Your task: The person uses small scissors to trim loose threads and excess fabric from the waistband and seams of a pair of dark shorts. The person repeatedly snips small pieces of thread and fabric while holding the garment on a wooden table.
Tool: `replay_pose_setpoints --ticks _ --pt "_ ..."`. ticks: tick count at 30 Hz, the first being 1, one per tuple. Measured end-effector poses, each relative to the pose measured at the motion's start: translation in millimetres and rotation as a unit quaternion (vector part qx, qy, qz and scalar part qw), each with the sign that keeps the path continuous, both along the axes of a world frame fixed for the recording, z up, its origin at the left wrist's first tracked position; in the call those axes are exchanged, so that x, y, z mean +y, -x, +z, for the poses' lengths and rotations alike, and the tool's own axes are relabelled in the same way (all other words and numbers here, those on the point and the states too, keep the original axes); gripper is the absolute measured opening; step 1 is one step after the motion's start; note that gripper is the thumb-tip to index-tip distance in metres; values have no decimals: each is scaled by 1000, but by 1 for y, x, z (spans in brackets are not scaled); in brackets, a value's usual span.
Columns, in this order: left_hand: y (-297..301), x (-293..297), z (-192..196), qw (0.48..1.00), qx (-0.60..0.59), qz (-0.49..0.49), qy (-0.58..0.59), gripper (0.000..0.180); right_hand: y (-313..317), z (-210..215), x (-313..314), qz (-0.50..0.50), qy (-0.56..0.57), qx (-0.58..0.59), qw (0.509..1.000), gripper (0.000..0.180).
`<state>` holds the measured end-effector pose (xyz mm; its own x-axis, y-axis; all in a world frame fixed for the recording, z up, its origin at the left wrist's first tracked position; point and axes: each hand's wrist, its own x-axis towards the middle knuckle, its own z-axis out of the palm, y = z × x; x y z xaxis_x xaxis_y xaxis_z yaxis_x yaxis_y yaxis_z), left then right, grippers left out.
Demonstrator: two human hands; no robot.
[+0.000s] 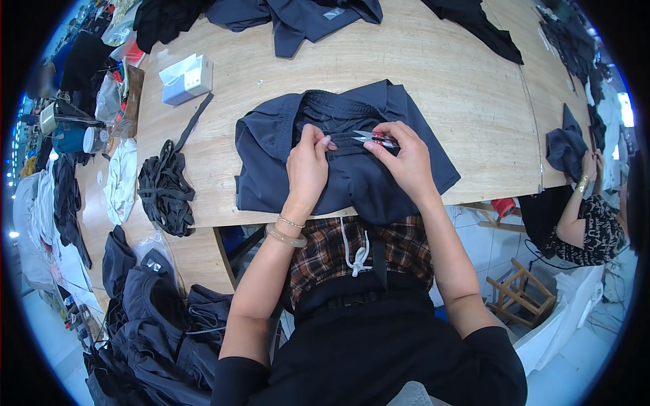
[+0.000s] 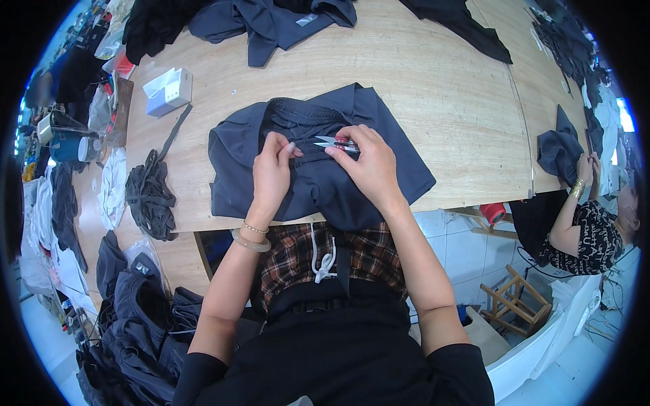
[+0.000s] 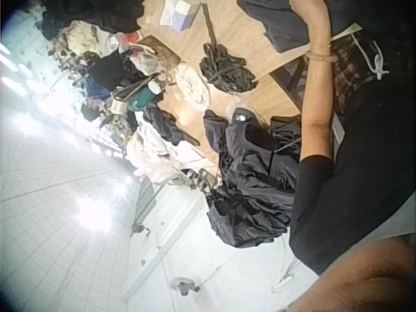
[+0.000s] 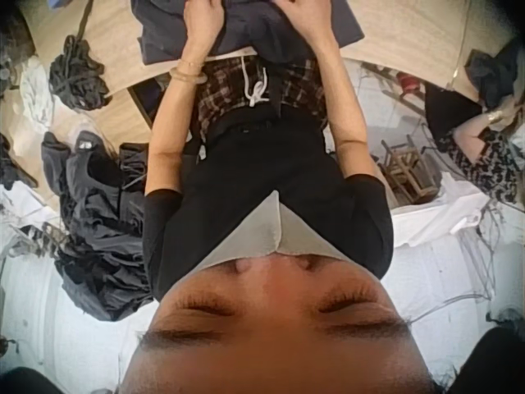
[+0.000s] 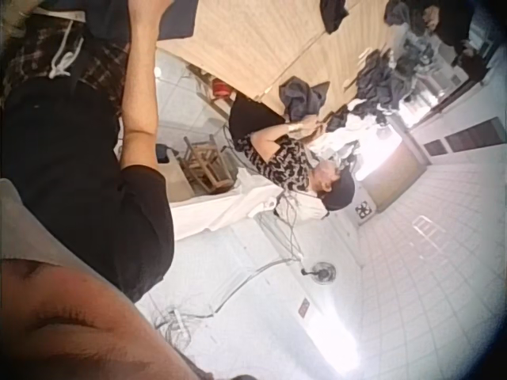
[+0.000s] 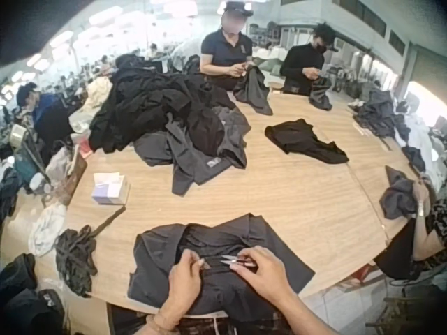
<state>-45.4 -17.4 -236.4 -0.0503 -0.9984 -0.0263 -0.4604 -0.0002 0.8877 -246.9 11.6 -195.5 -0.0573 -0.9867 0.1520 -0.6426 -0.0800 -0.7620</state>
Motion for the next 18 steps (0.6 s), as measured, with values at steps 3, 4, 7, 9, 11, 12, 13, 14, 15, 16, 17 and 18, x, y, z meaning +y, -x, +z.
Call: replay_pose_setpoints --ticks 3,4,7,9,11,12,13,14,15,16,17,18 --pt "-3 -1 -4 998 63 14 -22 9 1 -2 1 -3 -5 -13 1000 32" --pt "-4 -2 -6 993 114 27 -15 9 1 -2 0 -1 -6 -19 1000 32" --pt "-13 0 0 956 281 80 -25 9 3 -3 2 -1 -13 -22 1000 32" --pt "-21 4 25 917 365 158 -27 12 8 -4 3 -11 -17 -25 999 32" --pt "-32 9 40 883 391 250 70 11 10 -4 4 -14 -26 -35 999 32" --pt "-29 11 47 908 344 221 94 11 12 -5 3 -18 -22 -46 999 31" --pt "-28 15 53 929 292 195 120 12 12 -4 2 -20 -31 -51 998 31" --pt "-25 17 57 946 239 168 145 12 13 -2 1 -24 -41 -56 997 30" --pt "-22 18 53 983 95 74 142 16 15 0 1 -28 -50 -60 997 30" --pt "-8 17 64 988 7 -36 152 24 17 -1 1 -38 -43 -67 996 30" --pt "1 16 52 972 -89 -81 203 33 16 -2 1 -41 -36 -75 996 29" --pt "9 18 43 962 -134 -75 226 32 14 -2 0 -44 -29 -84 995 29"
